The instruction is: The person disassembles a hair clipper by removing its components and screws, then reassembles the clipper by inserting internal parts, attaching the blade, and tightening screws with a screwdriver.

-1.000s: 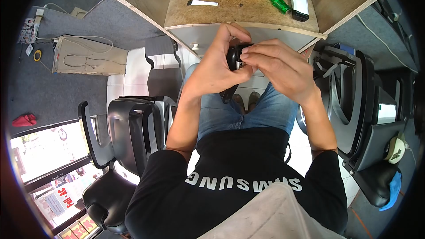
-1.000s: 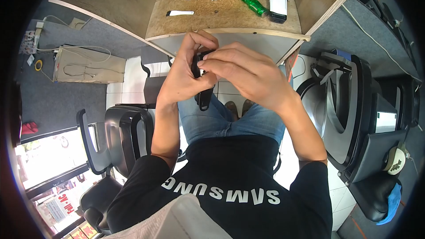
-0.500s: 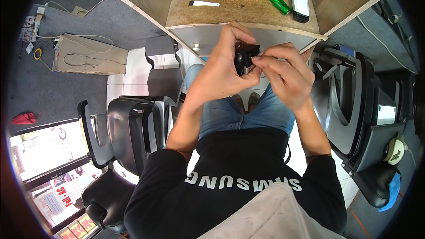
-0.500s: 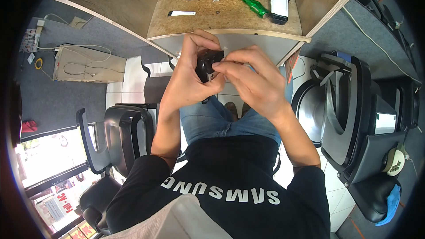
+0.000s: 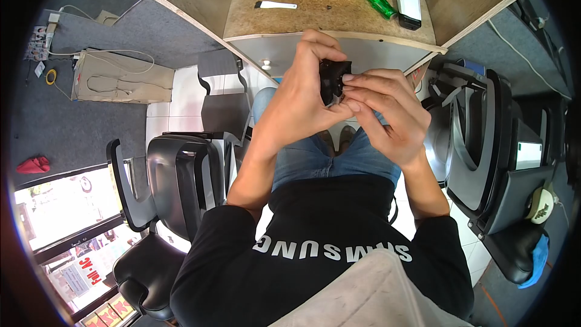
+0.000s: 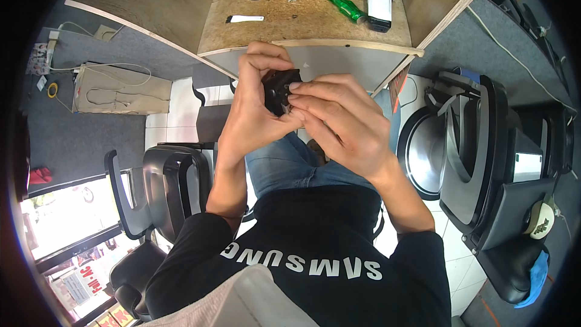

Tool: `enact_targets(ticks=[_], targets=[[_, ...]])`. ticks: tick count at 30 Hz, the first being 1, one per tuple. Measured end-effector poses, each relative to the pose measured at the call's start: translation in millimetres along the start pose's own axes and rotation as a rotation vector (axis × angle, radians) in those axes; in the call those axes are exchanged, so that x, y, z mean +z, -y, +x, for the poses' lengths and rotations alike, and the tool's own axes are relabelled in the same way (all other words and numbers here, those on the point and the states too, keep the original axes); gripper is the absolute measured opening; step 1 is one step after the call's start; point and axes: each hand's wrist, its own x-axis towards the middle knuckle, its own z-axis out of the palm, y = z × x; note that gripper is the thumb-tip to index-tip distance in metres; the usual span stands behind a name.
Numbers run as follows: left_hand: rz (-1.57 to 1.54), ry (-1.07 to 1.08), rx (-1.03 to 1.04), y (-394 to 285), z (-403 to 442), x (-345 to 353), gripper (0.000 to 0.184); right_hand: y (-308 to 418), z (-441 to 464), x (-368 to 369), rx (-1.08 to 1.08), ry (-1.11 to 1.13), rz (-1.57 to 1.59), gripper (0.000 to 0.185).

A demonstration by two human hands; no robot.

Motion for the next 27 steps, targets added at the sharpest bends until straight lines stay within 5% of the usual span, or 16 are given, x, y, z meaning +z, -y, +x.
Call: enact_targets(ticks=[18,27], targets=[[0.107,-0.035,0.173,0.8,-0.4,0.7,0.076,13.8,0.7,1.8,0.069,-0.084,-0.002,0.021],[0.016,-0.023,0.098,1.2,-1.2,5.6,0.069,14.3,-0.4,6.0,0.177,-0.141,0.048,0.025]])
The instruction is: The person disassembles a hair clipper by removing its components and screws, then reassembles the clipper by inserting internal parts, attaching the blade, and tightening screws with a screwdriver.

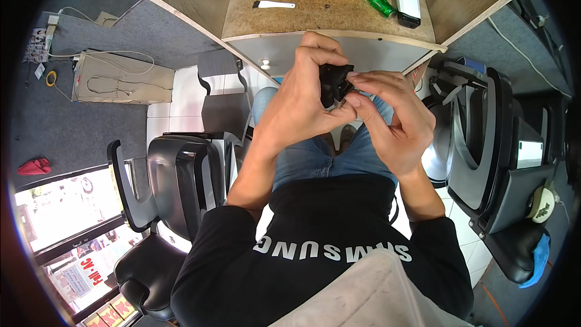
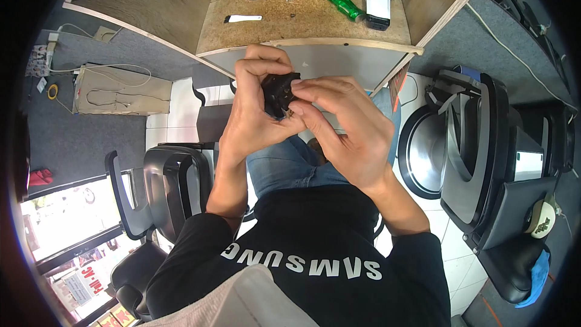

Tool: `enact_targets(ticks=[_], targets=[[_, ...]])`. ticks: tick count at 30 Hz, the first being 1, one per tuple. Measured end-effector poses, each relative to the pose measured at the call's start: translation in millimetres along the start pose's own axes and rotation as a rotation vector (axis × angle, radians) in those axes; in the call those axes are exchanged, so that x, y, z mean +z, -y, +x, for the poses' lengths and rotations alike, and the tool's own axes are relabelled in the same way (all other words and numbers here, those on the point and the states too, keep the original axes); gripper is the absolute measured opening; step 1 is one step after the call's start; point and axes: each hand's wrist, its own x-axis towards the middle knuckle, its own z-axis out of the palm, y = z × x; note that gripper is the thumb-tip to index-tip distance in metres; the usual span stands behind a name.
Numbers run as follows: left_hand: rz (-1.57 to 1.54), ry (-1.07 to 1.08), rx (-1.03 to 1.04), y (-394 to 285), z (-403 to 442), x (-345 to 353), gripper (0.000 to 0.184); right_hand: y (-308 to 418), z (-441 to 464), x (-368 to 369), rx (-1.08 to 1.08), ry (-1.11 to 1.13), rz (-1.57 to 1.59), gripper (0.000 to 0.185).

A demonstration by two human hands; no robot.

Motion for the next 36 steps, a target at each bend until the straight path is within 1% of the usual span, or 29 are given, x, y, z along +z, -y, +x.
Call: enact_targets(ticks=[3,6,9,12,15,21,24,27,30,33,36], targets=[[-0.060,-0.006,-0.044,-0.4,-2.0,1.7,0.068,5.2,-1.7,2.2,0.074,-0.082,0.017,0.029],[-0.079,-0.016,-0.057,-0.5,-2.5,1.7,0.067,3.0,-4.6,2.0,0.042,-0.055,0.013,0.031],[-0.113,-0.053,-0.091,0.9,-4.9,3.7,0.070,4.6,-7.5,2.9,0.062,-0.065,0.009,0.029],[-0.030,-0.055,-0.043,0.5,-3.9,0.9,0.070,1.9,-11.6,6.9,0.065,-0.101,0.021,0.028],[-0.058,-0.023,-0.043,1.2,-5.0,-0.1,0.070,-0.8,-12.7,8.1,0.056,-0.101,0.061,0.027],[0.044,-0.001,0.025,0.4,-1.3,-2.9,0.070,1.9,-10.0,3.8,0.130,-0.051,0.059,0.028],[0.067,-0.011,0.030,2.5,-1.8,-1.3,0.067,2.6,-7.3,2.2,0.102,-0.026,0.052,0.029],[-0.066,0.013,-0.010,4.7,-3.1,2.6,0.067,1.8,-1.5,-0.9,0.039,0.013,0.021,0.028],[-0.258,0.039,-0.106,7.8,-8.7,7.7,0.065,1.5,3.7,-3.2,0.028,0.044,-0.013,0.026],[-0.496,0.058,-0.212,7.7,-11.9,10.0,0.063,10.7,12.6,-8.9,0.140,0.119,-0.096,0.024],[-0.619,0.149,-0.245,9.0,-11.7,6.0,0.062,3.1,16.2,-6.8,0.204,0.126,0.023,0.023]])
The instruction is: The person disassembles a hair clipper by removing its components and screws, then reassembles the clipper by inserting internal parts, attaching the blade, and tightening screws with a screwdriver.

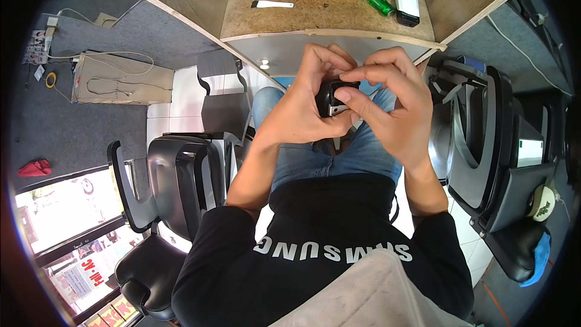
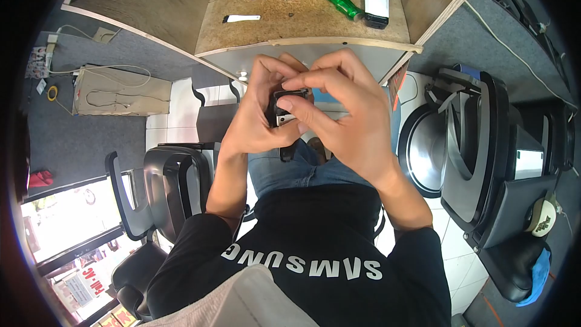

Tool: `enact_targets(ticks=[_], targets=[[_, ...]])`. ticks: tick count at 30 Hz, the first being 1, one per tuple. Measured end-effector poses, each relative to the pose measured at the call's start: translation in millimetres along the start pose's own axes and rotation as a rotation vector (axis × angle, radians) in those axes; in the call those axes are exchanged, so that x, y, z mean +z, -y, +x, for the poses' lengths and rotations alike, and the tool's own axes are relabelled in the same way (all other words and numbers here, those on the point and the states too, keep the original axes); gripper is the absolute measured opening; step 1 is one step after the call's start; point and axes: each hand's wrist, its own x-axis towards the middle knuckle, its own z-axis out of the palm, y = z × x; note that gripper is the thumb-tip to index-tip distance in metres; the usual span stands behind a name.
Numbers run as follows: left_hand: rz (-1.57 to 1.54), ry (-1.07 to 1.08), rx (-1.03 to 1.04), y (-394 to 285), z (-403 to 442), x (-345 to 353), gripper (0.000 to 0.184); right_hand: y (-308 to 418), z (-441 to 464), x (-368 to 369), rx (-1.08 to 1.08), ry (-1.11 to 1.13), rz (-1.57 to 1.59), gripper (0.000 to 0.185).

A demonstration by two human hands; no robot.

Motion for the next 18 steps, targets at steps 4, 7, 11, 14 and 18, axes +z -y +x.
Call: enact_targets(ticks=[4,7,11,14,18], targets=[[-0.171,0.011,-0.211,-2.4,0.6,-1.5,0.054,-14.5,1.2,2.6,0.178,0.078,0.133,0.020],[-0.434,-0.018,-0.464,-0.4,-4.2,-4.3,0.047,-23.0,0.4,5.5,0.305,0.108,0.263,0.018],[-0.760,-0.118,-0.578,-0.2,-4.0,2.1,0.042,-24.9,1.9,7.2,0.485,0.112,0.483,0.023],[-0.839,-0.130,-0.550,8.4,-5.1,-0.2,0.041,-28.3,5.2,8.3,0.451,0.093,0.466,0.026],[-0.902,-0.159,-0.545,12.1,-7.5,-3.1,0.042,-27.1,7.7,6.1,0.427,0.029,0.403,0.025]])
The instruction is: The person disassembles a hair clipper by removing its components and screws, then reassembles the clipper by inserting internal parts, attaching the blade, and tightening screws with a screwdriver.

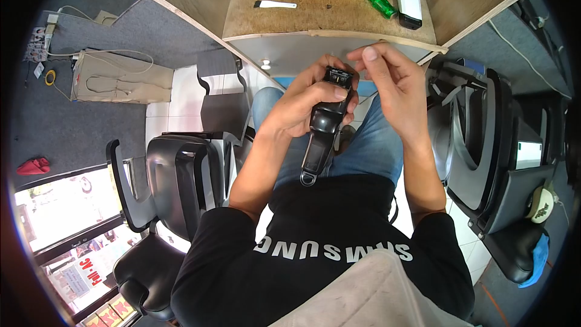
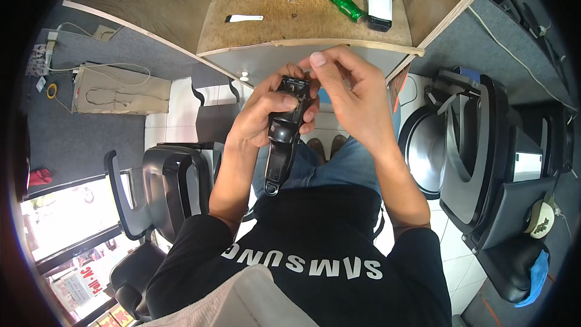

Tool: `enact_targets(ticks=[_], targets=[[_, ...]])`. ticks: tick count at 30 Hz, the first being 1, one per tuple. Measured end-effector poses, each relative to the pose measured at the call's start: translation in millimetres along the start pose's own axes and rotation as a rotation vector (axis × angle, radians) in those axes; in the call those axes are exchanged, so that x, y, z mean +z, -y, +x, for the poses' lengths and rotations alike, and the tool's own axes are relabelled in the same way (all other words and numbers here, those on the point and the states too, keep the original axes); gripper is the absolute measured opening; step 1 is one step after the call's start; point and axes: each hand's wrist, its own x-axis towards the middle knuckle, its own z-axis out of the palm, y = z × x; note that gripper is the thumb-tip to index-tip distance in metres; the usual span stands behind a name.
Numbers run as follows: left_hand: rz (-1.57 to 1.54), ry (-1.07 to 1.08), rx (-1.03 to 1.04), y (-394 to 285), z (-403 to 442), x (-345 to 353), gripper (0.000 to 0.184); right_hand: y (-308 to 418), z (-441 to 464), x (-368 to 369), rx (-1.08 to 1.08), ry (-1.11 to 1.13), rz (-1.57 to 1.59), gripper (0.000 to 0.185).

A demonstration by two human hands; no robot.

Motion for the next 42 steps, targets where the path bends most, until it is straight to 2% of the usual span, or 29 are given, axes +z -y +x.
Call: enact_targets(ticks=[3,7,9,12,15,19,20,23,24,25,28,34,37,40,42], targets=[[-0.010,-0.016,0.034,-4.2,-4.4,0.2,0.040,-1.6,8.4,-4.1,-0.141,-0.152,-0.111,0.025],[-0.041,-0.023,0.122,-26.2,-10.9,-6.5,0.036,0.3,36.8,-18.7,-0.393,-0.264,-0.543,0.019],[-0.032,0.019,0.228,-43.4,-8.9,-10.7,0.040,5.7,52.0,-15.4,-0.443,-0.218,-0.656,0.014],[0.085,-0.107,0.384,-76.4,-0.8,-8.9,0.036,-2.6,82.9,-13.4,-0.551,-0.063,-0.788,0.011],[0.256,-0.172,0.500,-110.5,16.9,-14.6,0.030,-18.6,107.5,-3.1,-0.630,-0.037,-0.917,0.012],[0.174,-0.169,0.396,-139.9,38.9,-39.2,0.025,-30.6,131.0,6.4,-0.714,-0.179,-1.075,0.011],[0.127,-0.049,0.277,-146.1,38.8,-44.3,0.025,-29.2,133.1,9.1,-0.724,-0.187,-1.081,0.011],[0.048,-0.091,0.321,-137.9,56.9,-61.4,0.025,-27.4,135.7,15.3,-0.722,-0.196,-1.108,0.012],[0.123,-0.091,0.289,-135.6,56.0,-62.1,0.034,-28.6,138.2,16.3,-0.709,-0.193,-1.122,0.012],[0.147,-0.123,0.348,-129.7,58.8,-61.3,0.033,-30.0,140.6,17.4,-0.695,-0.191,-1.135,0.013],[0.231,-0.105,0.344,-123.6,51.1,-54.2,0.025,-35.3,140.4,17.1,-0.617,-0.177,-1.220,0.014],[0.288,-0.049,0.323,-119.2,47.0,-49.6,0.023,-33.2,138.9,18.8,-0.569,-0.167,-1.165,0.013],[0.305,-0.112,0.332,-117.0,47.1,-47.9,0.043,-32.1,137.9,19.2,-0.535,-0.147,-0.931,0.010],[0.384,-0.189,0.351,-117.7,49.3,-37.3,0.044,-16.0,127.7,18.4,-0.452,-0.088,-0.625,0.010],[0.437,-0.201,0.302,-121.0,54.4,-37.6,0.044,-16.8,127.3,14.8,-0.463,-0.089,-0.542,0.010]])
